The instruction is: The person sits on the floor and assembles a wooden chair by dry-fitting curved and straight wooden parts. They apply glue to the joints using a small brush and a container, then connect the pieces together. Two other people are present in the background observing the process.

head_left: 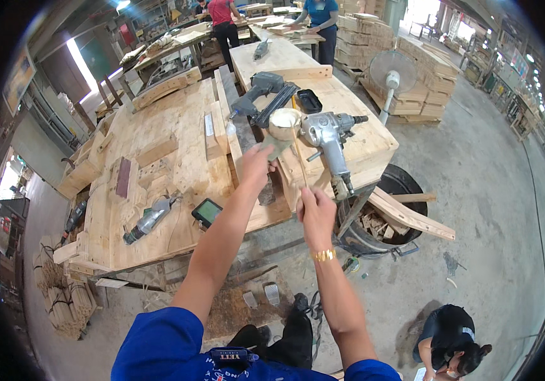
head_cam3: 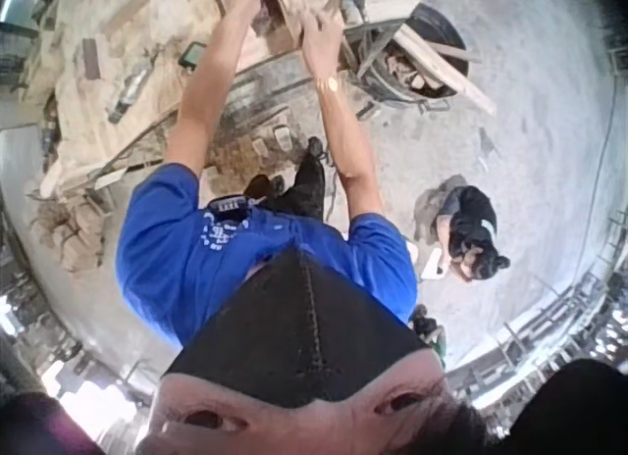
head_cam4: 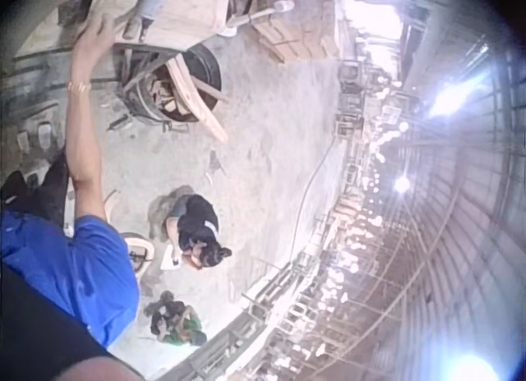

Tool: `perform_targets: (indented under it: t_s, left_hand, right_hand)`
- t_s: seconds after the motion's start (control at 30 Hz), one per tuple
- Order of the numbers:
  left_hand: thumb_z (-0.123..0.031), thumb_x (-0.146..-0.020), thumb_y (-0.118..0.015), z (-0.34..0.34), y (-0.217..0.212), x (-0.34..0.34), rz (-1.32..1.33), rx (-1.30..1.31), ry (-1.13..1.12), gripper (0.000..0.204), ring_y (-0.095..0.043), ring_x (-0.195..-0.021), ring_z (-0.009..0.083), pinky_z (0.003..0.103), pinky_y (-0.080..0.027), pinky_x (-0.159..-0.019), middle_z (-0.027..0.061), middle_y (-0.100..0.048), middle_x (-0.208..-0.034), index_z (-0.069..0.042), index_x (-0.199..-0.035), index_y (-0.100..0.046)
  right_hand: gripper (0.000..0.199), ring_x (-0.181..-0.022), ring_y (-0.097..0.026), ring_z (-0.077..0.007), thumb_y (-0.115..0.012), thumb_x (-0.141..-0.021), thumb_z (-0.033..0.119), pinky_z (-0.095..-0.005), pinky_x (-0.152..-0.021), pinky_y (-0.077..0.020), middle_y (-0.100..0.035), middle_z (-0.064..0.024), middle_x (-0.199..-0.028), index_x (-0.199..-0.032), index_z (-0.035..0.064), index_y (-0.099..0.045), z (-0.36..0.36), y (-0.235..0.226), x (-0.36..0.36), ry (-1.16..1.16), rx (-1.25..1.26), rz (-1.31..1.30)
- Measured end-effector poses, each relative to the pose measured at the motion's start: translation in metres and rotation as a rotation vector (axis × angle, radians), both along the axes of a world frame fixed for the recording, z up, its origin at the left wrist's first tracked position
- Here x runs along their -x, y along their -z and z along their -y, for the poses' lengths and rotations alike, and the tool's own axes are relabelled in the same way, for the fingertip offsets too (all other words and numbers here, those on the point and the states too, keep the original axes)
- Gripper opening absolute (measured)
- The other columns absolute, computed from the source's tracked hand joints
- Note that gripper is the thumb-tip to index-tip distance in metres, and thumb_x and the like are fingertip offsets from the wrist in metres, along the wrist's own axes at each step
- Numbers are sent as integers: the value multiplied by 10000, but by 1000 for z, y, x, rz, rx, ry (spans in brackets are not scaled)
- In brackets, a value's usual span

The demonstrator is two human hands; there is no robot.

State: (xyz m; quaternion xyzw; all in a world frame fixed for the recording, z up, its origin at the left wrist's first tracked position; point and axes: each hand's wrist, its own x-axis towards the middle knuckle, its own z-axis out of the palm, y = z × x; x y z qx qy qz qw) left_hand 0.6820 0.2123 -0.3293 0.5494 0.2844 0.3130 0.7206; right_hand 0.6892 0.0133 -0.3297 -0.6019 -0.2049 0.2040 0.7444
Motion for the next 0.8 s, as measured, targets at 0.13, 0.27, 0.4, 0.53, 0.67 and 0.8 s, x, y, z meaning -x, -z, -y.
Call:
perform_targets:
  t_s: [0.13,0.27,0.4,0.53,0.67,0.8]
  left_hand:
    - [-148,-872,-598,28,26,51,258,49,-68,180,-471,-510,83,226,-338,-418,21,-562,-736,-5,-982,-586]
    - [-143,-873,-595,75,2,117,156,30,23,159,-440,-534,47,201,-319,-430,-12,-541,-738,-15,-967,-591]
    - [-160,-866,-607,98,-5,168,212,21,214,170,-436,-556,20,190,-317,-433,-36,-534,-727,-33,-978,-596]
    - [-157,-849,-609,132,-8,211,85,114,326,183,-444,-552,14,186,-306,-420,-39,-533,-706,-29,-979,-593]
    - [-154,-842,-608,173,-16,256,76,175,611,186,-433,-526,14,192,-304,-410,-30,-535,-699,-19,-969,-594]
    - [-145,-842,-601,223,-38,287,101,118,823,199,-428,-499,23,194,-303,-404,-13,-539,-694,12,-962,-586]
  right_hand:
    - [219,-507,-502,-90,-591,-869,102,-259,-487,-394,-534,-32,-569,-1045,-11,-654,90,-23,13,236,168,475]
    - [141,-469,-534,-217,-613,-805,35,-278,-480,-414,-536,-96,-572,-931,19,-676,157,-98,19,60,522,899]
    - [96,-462,-543,-185,-616,-780,15,-272,-461,-406,-547,-80,-567,-861,14,-669,167,-145,81,34,756,1140]
    - [94,-581,-615,-170,-666,-762,30,-264,-543,-453,-620,-62,-646,-853,11,-666,192,-177,156,25,450,415]
    - [78,-679,-628,-195,-674,-778,35,-275,-612,-475,-658,-81,-741,-855,23,-676,220,-150,209,224,492,948]
    - [144,-664,-611,-202,-688,-754,-20,-298,-589,-472,-658,-86,-751,-886,33,-683,277,-132,299,512,353,848]
